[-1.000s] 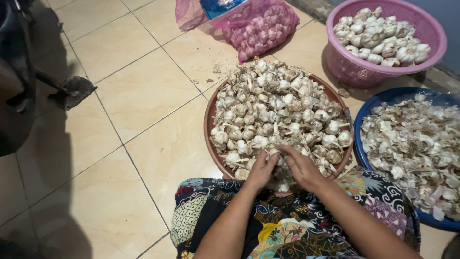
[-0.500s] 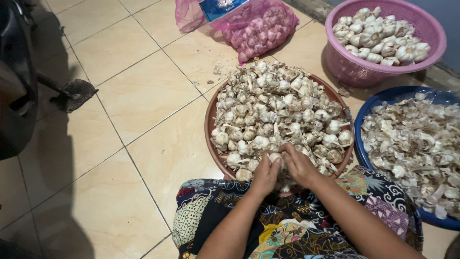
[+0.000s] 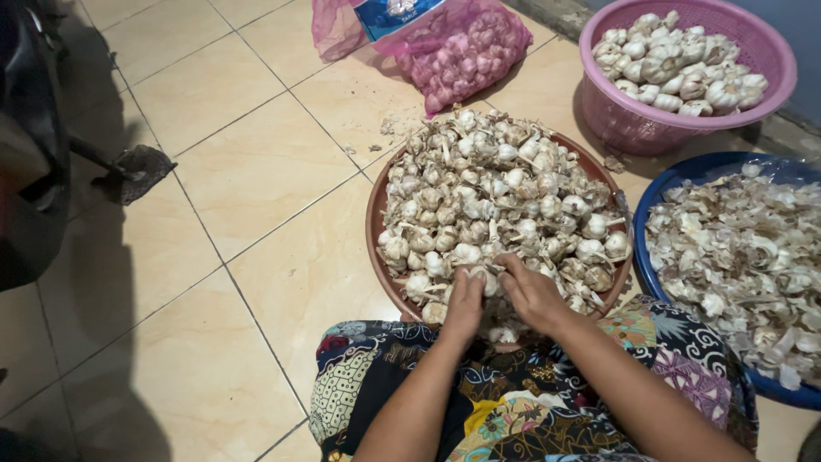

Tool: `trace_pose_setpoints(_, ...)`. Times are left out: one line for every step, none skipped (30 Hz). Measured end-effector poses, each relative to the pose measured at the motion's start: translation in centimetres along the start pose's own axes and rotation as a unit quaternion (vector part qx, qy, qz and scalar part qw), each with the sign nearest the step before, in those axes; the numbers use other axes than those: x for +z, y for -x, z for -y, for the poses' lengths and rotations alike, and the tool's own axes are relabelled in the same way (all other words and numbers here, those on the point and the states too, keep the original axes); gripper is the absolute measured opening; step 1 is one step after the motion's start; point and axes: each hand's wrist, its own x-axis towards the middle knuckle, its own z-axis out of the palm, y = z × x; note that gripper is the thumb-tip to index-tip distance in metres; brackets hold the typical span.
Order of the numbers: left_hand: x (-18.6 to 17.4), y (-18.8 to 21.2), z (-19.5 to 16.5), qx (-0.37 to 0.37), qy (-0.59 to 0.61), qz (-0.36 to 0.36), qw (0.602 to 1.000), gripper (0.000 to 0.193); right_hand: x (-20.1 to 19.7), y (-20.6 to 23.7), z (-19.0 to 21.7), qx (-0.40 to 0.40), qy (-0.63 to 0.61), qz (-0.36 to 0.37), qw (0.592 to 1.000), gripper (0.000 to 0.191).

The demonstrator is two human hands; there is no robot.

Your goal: The person sits on the floor and trims the root ends and stems off garlic bulbs with a small knife, one bulb at a time, placing trimmed bulbs into a pink basket and discarding trimmings into a blue basin of peels.

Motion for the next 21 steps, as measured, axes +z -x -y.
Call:
trace_pose_setpoints(-0.1,-0.1,0.0,0.001,-0.022,0.007,1.000,0.037,0.1,-0.1,0.1,0.023,-0.009,0.013,1.000,0.038)
trace_pose_setpoints(-0.1,0.0,-0.1,0.000,-0.045,0.013,0.999,0.037,0.3,-0.4,0.1,0.047,-0.020,0.026,0.998,0.037)
trace_pose_setpoints(0.0,0.2,-0.3,-0.002,-0.068,0.022,0.997,0.037,0.6,-0.7,0.0,0.072,-0.031,0.039,0.996,0.036)
trace_pose_setpoints(0.0,0.4,-0.6,-0.001,-0.106,0.019,0.994,0.039,0.9,-0.9,-0.2,0.073,-0.075,0.036,0.994,0.038)
trace_pose_setpoints(0.0,0.6,-0.9,0.002,-0.144,0.017,0.989,0.041,1.1,-1.1,-0.5,0.073,-0.118,0.031,0.990,0.041)
trace_pose_setpoints(0.1,0.7,-1.3,0.005,-0.181,0.014,0.983,0.042,1.3,-1.3,-0.8,0.073,-0.161,0.026,0.984,0.044)
trace_pose_setpoints(0.2,0.7,-1.7,0.054,-0.212,0.007,0.976,0.043,1.5,-1.5,-1.0,0.064,-0.173,0.002,0.983,0.048)
trace_pose_setpoints(0.3,0.9,-2.1,0.102,-0.243,-0.001,0.965,0.044,1.6,-1.5,-1.3,0.056,-0.184,-0.021,0.981,0.053)
trace_pose_setpoints(0.4,1.0,-2.5,0.149,-0.272,-0.008,0.951,0.045,1.7,-1.5,-1.4,0.047,-0.195,-0.043,0.979,0.059)
trace_pose_setpoints(0.4,1.0,-2.8,0.167,-0.271,-0.008,0.948,0.046,1.7,-1.4,-1.4,0.108,-0.255,-0.030,0.960,0.062)
trace_pose_setpoints(0.4,1.1,-3.1,0.185,-0.271,-0.008,0.945,0.047,1.7,-1.3,-1.3,0.167,-0.313,-0.017,0.935,0.067)
trace_pose_setpoints(0.3,1.2,-3.4,0.203,-0.270,-0.009,0.941,0.048,1.7,-1.2,-1.2,0.225,-0.369,-0.002,0.902,0.071)
trace_pose_setpoints(0.4,1.3,-3.7,0.212,-0.286,-0.012,0.934,0.047,1.7,-1.2,-1.1,0.188,-0.364,-0.014,0.912,0.070)
trace_pose_setpoints(0.5,1.6,-4.0,0.222,-0.301,-0.014,0.927,0.047,1.7,-1.1,-0.9,0.151,-0.359,-0.027,0.921,0.070)
trace_pose_setpoints(0.6,1.7,-4.2,0.232,-0.317,-0.016,0.920,0.047,1.6,-1.0,-0.7,0.113,-0.353,-0.040,0.928,0.069)
trace_pose_setpoints(1.1,2.2,-4.5,0.179,-0.337,0.025,0.924,0.046,1.4,-1.1,-0.3,0.162,-0.406,-0.040,0.898,0.068)
trace_pose_setpoints(1.9,2.7,-4.6,0.125,-0.356,0.064,0.924,0.044,1.1,-1.2,0.0,0.210,-0.457,-0.038,0.863,0.068)
trace_pose_setpoints(2.2,3.1,-4.7,0.070,-0.374,0.103,0.919,0.043,0.7,-1.2,0.3,0.256,-0.506,-0.035,0.823,0.067)
trace_pose_setpoints(2.2,3.2,-4.8,0.068,-0.321,0.098,0.940,0.048,0.2,-1.2,0.4,0.278,-0.501,-0.041,0.819,0.064)
trace_pose_setpoints(2.1,3.0,-4.9,0.065,-0.267,0.090,0.957,0.054,-0.4,-1.3,0.4,0.300,-0.494,-0.045,0.815,0.062)
trace_pose_setpoints(2.0,3.0,-4.8,0.061,-0.210,0.081,0.973,0.061,-0.9,-1.3,0.4,0.323,-0.486,-0.048,0.810,0.060)
